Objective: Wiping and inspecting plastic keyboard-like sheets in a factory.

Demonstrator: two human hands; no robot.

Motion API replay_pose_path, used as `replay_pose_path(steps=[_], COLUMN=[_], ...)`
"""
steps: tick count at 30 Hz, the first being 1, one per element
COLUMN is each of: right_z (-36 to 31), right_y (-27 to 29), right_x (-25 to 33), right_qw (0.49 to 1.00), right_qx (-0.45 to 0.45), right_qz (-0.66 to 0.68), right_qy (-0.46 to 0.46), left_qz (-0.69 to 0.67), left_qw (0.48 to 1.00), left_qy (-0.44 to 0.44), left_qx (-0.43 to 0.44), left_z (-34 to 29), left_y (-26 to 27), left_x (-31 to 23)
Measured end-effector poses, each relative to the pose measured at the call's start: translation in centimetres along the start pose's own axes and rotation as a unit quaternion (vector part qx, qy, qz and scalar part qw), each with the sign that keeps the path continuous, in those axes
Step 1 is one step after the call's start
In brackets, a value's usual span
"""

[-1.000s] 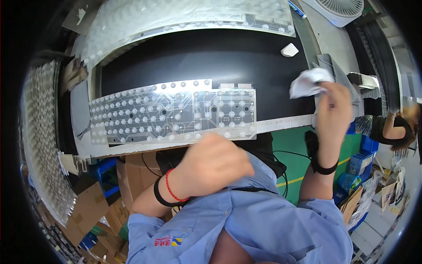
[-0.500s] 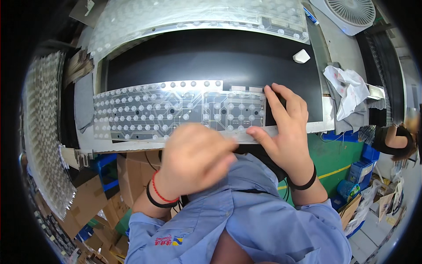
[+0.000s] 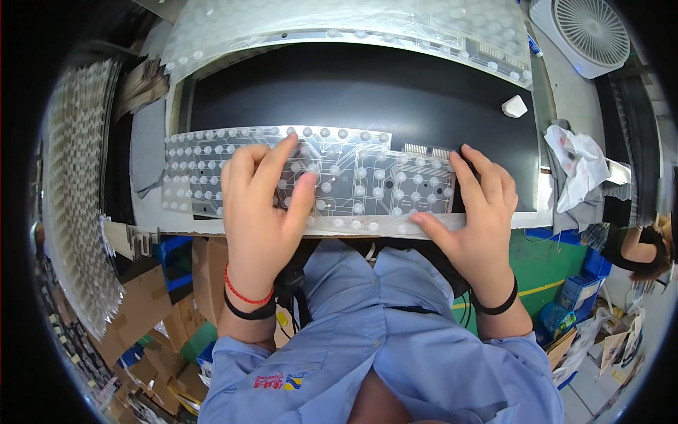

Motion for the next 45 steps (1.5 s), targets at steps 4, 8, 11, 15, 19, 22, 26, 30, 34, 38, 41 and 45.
replay_pose_path(steps=[4,8,11,15,19,22,26,30,34,38,41,45], right_z=[0.0,0.2,-0.1,0.1,0.0,-0.2,-0.2,-1.5,-0.5,-0.9,-1.2,-0.2], right_y=[0.1,0.2,0.1,0.3,0.5,0.6,0.6,0.3,1.8,2.2,2.1,2.9], right_x=[0.1,0.2,-0.1,0.2,0.2,0.1,0.1,-0.3,4.1,8.4,8.9,6.1], right_qw=[1.0,1.0,1.0,1.0,0.999,0.997,0.993,0.973,0.942,0.913,0.899,0.892], right_qx=[-0.003,-0.001,-0.008,-0.008,-0.025,-0.04,-0.053,-0.082,-0.078,-0.059,-0.053,-0.054], right_qz=[-0.003,0.0,-0.003,0.002,0.037,0.067,0.11,0.213,0.28,0.256,0.258,0.344], right_qy=[0.003,0.003,0.001,0.006,0.001,0.001,-0.001,-0.045,0.17,0.312,0.35,0.29], left_qz=[0.052,0.034,-0.064,-0.201,-0.206,-0.243,-0.25,-0.241,-0.383,-0.251,-0.292,-0.325], left_qw=[0.997,0.999,0.994,0.886,0.883,0.891,0.879,0.9,0.909,0.94,0.921,0.923], left_qy=[0.003,-0.019,-0.074,-0.328,-0.3,-0.261,-0.281,-0.254,-0.063,-0.147,-0.203,-0.156], left_qx=[0.054,0.004,-0.038,0.259,0.296,0.279,0.294,0.259,0.153,0.178,0.159,0.133], left_z=[0.0,0.1,-1.7,-6.3,-8.2,-6.3,-6.6,-5.7,-3.9,-3.3,-3.8,-3.4], left_y=[-1.2,0.0,1.9,-0.4,-3.0,-1.9,-1.7,-1.7,-1.2,-1.6,-1.0,-0.6], left_x=[0.3,-0.2,-0.4,-5.9,-6.8,-6.1,-5.9,-5.1,-1.7,-2.8,-3.8,-2.5])
Point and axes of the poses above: each hand's wrist, its own z-axis towards the middle knuckle, its own y-axis out of the back of the hand, x = y × z, the point moved 10 cm from there along z, towards the middle knuckle, and after that the axes turned 9 degrees about y, right-handed, at the moved point
